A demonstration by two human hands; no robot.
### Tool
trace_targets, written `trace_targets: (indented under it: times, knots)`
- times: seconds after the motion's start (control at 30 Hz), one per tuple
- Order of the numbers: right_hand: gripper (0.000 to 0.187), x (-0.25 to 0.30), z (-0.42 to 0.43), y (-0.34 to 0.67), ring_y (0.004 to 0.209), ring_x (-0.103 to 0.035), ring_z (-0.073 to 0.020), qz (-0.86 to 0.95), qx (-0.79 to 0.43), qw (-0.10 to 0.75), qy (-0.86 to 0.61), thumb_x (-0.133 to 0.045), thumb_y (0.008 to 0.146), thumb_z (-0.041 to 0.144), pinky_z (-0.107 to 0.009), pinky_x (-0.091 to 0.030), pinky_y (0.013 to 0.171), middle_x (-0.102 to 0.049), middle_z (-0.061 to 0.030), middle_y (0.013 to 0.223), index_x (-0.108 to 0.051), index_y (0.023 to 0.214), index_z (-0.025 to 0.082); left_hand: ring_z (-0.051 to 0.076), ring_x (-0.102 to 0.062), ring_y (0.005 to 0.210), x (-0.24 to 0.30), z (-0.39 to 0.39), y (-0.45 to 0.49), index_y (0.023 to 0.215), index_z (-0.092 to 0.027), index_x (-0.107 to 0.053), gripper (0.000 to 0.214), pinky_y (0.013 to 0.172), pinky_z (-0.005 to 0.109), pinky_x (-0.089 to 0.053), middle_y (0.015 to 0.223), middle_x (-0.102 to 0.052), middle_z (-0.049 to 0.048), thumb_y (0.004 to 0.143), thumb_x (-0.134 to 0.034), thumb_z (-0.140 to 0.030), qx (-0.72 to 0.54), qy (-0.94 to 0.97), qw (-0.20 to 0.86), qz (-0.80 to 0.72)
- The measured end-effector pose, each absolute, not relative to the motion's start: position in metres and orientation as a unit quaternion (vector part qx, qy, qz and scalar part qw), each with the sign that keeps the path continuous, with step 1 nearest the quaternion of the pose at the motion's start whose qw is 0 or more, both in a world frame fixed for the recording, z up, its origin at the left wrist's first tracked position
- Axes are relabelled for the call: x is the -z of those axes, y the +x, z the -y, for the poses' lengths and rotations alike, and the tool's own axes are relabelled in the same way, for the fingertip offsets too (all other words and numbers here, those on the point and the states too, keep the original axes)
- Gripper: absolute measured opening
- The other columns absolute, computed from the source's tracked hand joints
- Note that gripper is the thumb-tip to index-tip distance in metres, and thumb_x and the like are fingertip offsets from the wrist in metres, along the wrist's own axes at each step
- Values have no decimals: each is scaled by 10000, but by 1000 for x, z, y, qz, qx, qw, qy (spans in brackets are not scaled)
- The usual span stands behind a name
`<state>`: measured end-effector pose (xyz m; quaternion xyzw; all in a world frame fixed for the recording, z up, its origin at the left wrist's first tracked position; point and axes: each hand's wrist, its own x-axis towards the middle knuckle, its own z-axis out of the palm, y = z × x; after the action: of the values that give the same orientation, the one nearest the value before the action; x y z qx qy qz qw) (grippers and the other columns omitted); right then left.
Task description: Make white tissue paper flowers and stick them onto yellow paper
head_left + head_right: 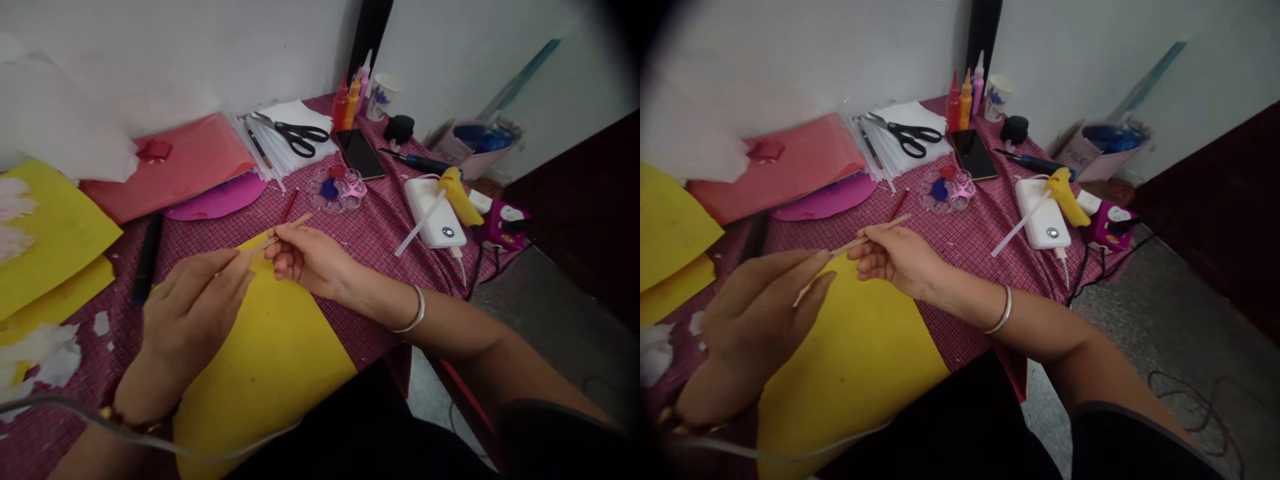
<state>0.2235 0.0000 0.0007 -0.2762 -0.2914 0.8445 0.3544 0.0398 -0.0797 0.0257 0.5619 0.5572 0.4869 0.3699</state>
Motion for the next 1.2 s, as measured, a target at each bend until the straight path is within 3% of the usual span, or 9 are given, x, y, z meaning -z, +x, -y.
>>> trace_targets:
  times: [0.1,0.17,0.23,0.3,0.43,0.63,0.97,1.2]
  knots:
    - [183,11,-13,220,443,-531,-46,303,-814,379,-319,-444,980,291,-157,-442,464,-625,47,626,-541,880,172,273,-509,1227,-11,88,36,1196,-300,-670,564,1102,377,-321,1250,-633,36,674,-798,-128,-425,664,177,-589]
    - [186,16,-22,217,437,-505,-47,360,-766,400,-351,-459,976,307,-157,-418,450,-603,54,608,-539,871,176,286,-571,1108,1,97,40,1172,-275,-667,444,1029,415,-383,1153,-664,71,745,-742,-178,-351,740,72,-570]
    - [205,20,-28,213,453,-493,-52,444,-707,409,-368,-460,977,316,-163,-408,461,-572,54,590,-538,849,176,280,-615,946,11,108,49,1025,-235,-703,221,904,410,-445,983,-693,89,810,-664,-202,-272,806,61,-522]
    - [225,21,-30,211,490,-494,-59,536,-643,407,-365,-446,982,332,-172,-412,496,-542,52,590,-529,841,179,286,-618,894,18,115,59,923,-216,-706,127,817,404,-463,929,-693,102,836,-615,-201,-202,848,76,-485]
    - [254,17,-25,212,619,-530,-79,692,-506,388,-340,-403,991,382,-200,-420,592,-555,23,705,-515,886,180,292,-612,890,22,120,71,901,-181,-692,133,746,397,-479,937,-681,122,832,-586,-140,-149,865,71,-475]
    - [259,13,-21,214,670,-546,-101,804,-385,322,-319,-365,995,377,-231,-399,646,-597,-7,785,-521,955,174,279,-617,876,18,120,73,926,-109,-673,165,698,387,-504,951,-666,127,855,-527,-82,-81,884,-38,-459]
    - [235,15,-20,209,691,-564,-107,813,-401,296,-301,-398,981,357,-240,-408,670,-615,1,790,-552,947,182,284,-598,909,17,121,72,940,-128,-671,185,743,410,-499,974,-648,126,871,-503,-89,-76,883,-14,-464]
    - [340,17,-32,213,524,-494,-71,590,-545,473,-362,-441,954,489,-196,-414,527,-529,40,608,-543,836,186,284,-604,891,21,118,72,912,-119,-657,110,722,415,-521,940,-639,121,868,-556,-124,-63,888,-21,-454]
